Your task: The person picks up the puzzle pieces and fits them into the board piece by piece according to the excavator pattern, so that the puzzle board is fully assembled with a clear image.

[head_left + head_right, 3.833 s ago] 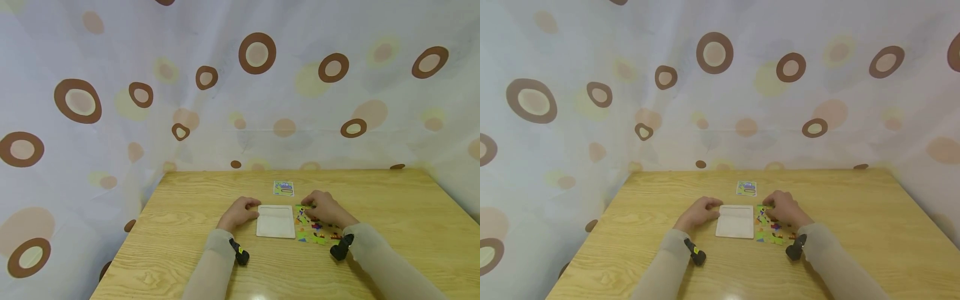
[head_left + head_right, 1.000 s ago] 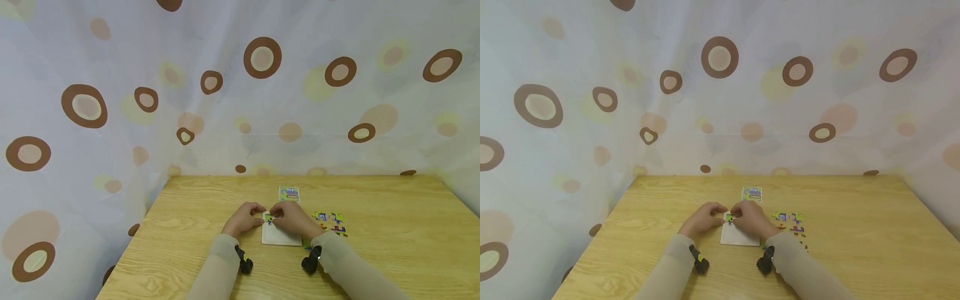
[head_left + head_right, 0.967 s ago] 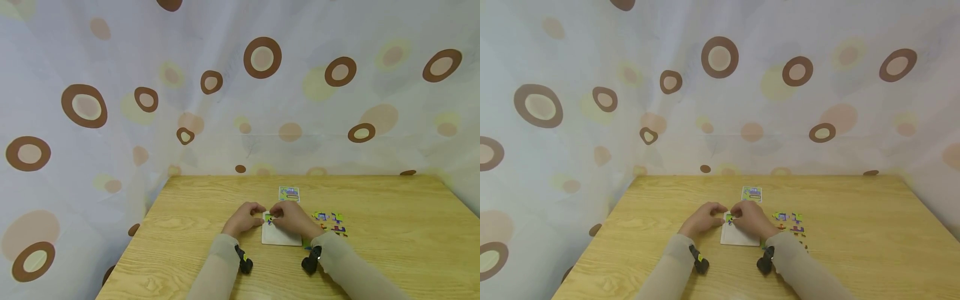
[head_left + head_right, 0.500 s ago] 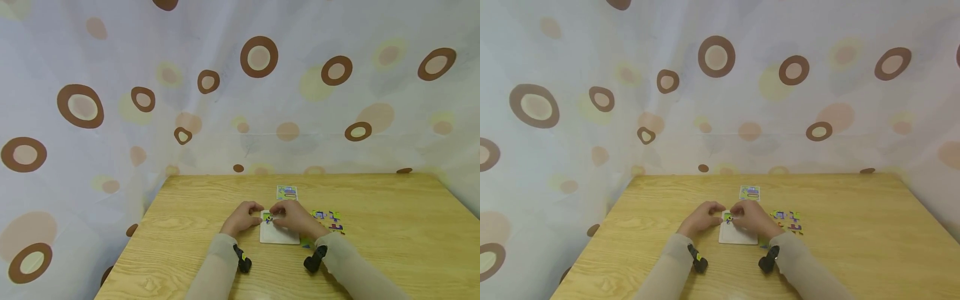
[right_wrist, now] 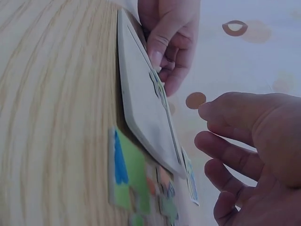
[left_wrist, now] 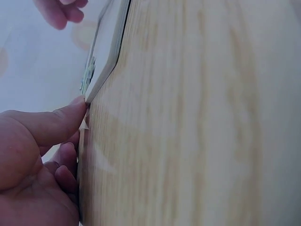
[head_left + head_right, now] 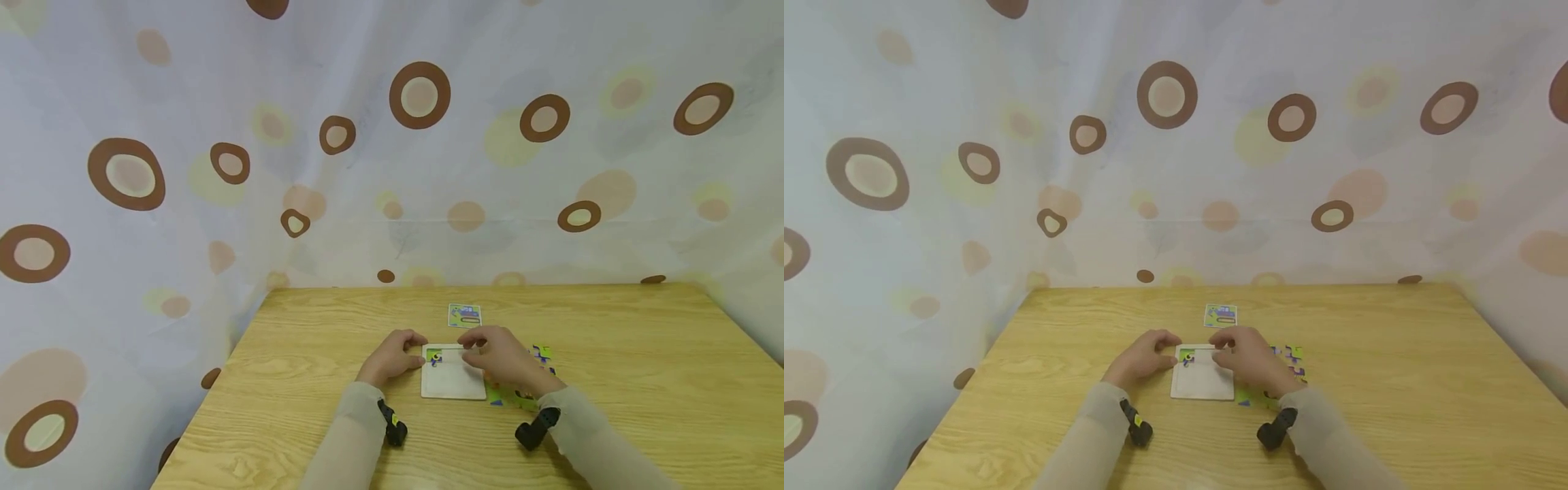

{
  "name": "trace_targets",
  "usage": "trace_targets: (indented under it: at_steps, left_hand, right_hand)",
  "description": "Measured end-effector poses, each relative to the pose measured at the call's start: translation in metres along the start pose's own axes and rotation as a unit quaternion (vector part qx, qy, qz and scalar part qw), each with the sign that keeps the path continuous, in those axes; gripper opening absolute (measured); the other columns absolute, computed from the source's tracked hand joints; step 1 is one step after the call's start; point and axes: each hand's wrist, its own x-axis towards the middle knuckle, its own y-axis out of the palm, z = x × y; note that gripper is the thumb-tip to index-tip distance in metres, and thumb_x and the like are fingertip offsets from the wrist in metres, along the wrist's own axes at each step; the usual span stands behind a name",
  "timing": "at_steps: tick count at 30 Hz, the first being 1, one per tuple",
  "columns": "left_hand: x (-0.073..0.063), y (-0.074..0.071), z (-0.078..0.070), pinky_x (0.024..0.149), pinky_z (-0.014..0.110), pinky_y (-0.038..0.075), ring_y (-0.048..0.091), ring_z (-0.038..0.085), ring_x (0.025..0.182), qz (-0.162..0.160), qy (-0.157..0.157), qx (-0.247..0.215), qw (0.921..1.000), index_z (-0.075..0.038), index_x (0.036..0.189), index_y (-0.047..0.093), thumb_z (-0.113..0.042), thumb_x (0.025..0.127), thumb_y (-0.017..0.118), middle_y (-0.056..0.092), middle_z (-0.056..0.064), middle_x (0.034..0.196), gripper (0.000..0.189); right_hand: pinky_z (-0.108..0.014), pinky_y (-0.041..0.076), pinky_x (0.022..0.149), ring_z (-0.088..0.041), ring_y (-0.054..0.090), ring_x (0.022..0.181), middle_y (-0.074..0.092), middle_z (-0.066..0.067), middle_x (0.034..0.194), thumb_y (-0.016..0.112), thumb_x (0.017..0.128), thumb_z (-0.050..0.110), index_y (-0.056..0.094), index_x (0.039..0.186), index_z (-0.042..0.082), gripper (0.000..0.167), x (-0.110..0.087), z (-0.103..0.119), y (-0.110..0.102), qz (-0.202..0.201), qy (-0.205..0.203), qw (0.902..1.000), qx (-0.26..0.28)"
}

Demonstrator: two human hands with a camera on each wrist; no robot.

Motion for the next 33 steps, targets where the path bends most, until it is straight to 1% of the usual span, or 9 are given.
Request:
trace_targets:
  at_steps: [4,9,13,15,19,23,28,31,33]
  left_hand:
    - [0.001,0.000,-0.001,0.097,0.042,0.040,0.050,0.023,0.105,-0.001,0.006,0.000,1.0000,-0.007,0.122,0.067,-0.006,0.090,0.072,0.060,0.007,0.118,0.033]
    - [0.000,0.001,-0.002,0.096,0.042,0.039,0.049,0.024,0.105,-0.001,0.003,-0.006,1.0000,-0.006,0.122,0.067,-0.005,0.090,0.073,0.059,0.007,0.117,0.033]
    - [-0.003,0.000,-0.004,0.097,0.044,0.040,0.049,0.026,0.108,-0.003,-0.007,-0.011,0.9999,-0.006,0.122,0.067,-0.005,0.090,0.072,0.058,0.007,0.119,0.033]
    - [-0.004,-0.001,-0.003,0.097,0.045,0.040,0.049,0.026,0.108,-0.003,-0.009,-0.011,0.9999,-0.007,0.122,0.067,-0.005,0.090,0.072,0.058,0.007,0.120,0.033]
    - [-0.004,-0.001,-0.001,0.097,0.044,0.040,0.049,0.025,0.107,-0.003,-0.006,-0.008,0.9999,-0.007,0.122,0.067,-0.005,0.090,0.072,0.058,0.007,0.119,0.033]
    - [-0.002,0.000,-0.001,0.097,0.044,0.040,0.049,0.025,0.106,-0.001,-0.004,-0.009,0.9999,-0.007,0.122,0.067,-0.006,0.090,0.072,0.058,0.007,0.119,0.032]
    - [-0.001,0.000,-0.001,0.098,0.045,0.040,0.049,0.026,0.108,0.003,-0.002,-0.011,0.9999,-0.006,0.123,0.066,-0.006,0.091,0.072,0.057,0.008,0.121,0.033]
    - [0.000,0.001,0.000,0.098,0.044,0.039,0.049,0.025,0.108,0.003,-0.003,-0.014,0.9999,-0.006,0.123,0.066,-0.006,0.090,0.072,0.057,0.008,0.121,0.033]
    - [0.000,0.001,0.000,0.098,0.044,0.039,0.049,0.024,0.108,0.001,-0.003,-0.013,0.9999,-0.007,0.123,0.066,-0.006,0.090,0.072,0.058,0.007,0.121,0.033]
  right_hand:
    - [-0.044,0.050,0.082,-0.027,0.058,0.102,0.066,-0.007,0.111,0.068,0.094,0.014,0.069,0.119,0.005,0.026,-0.007,-0.005,-0.010,-0.014,-0.016,0.9995,-0.022]
    - [-0.043,0.051,0.079,-0.031,0.058,0.101,0.067,-0.010,0.110,0.068,0.094,0.012,0.069,0.119,0.001,0.027,-0.016,-0.011,-0.021,-0.028,-0.033,0.9985,-0.032]
    - [-0.040,0.051,0.076,-0.031,0.057,0.103,0.066,-0.009,0.112,0.068,0.095,0.014,0.068,0.120,0.002,0.028,-0.022,-0.015,-0.026,-0.030,-0.020,0.9988,-0.033]
    - [-0.040,0.051,0.076,-0.031,0.057,0.103,0.066,-0.009,0.112,0.068,0.094,0.015,0.067,0.120,0.002,0.029,-0.024,-0.018,-0.028,-0.034,-0.014,0.9988,-0.033]
    - [-0.041,0.052,0.078,-0.033,0.058,0.104,0.065,-0.011,0.113,0.069,0.094,0.014,0.067,0.121,0.002,0.030,-0.027,-0.023,-0.030,-0.045,-0.002,0.9982,-0.040]
    - [-0.042,0.053,0.079,-0.034,0.058,0.106,0.064,-0.014,0.115,0.069,0.093,0.012,0.066,0.123,0.000,0.032,-0.030,-0.026,-0.034,-0.045,0.010,0.9978,-0.047]
    - [-0.047,0.052,0.084,-0.034,0.058,0.108,0.064,-0.015,0.117,0.068,0.094,0.011,0.065,0.124,-0.001,0.033,-0.035,-0.029,-0.039,-0.047,0.025,0.9974,-0.048]
    - [-0.050,0.050,0.087,-0.036,0.057,0.110,0.064,-0.014,0.118,0.068,0.094,0.012,0.065,0.124,0.000,0.032,-0.038,-0.031,-0.041,-0.053,0.025,0.9966,-0.058]
    - [-0.052,0.049,0.088,-0.039,0.056,0.112,0.064,-0.015,0.118,0.068,0.094,0.011,0.066,0.123,-0.001,0.031,-0.040,-0.032,-0.042,-0.056,0.022,0.9963,-0.061]
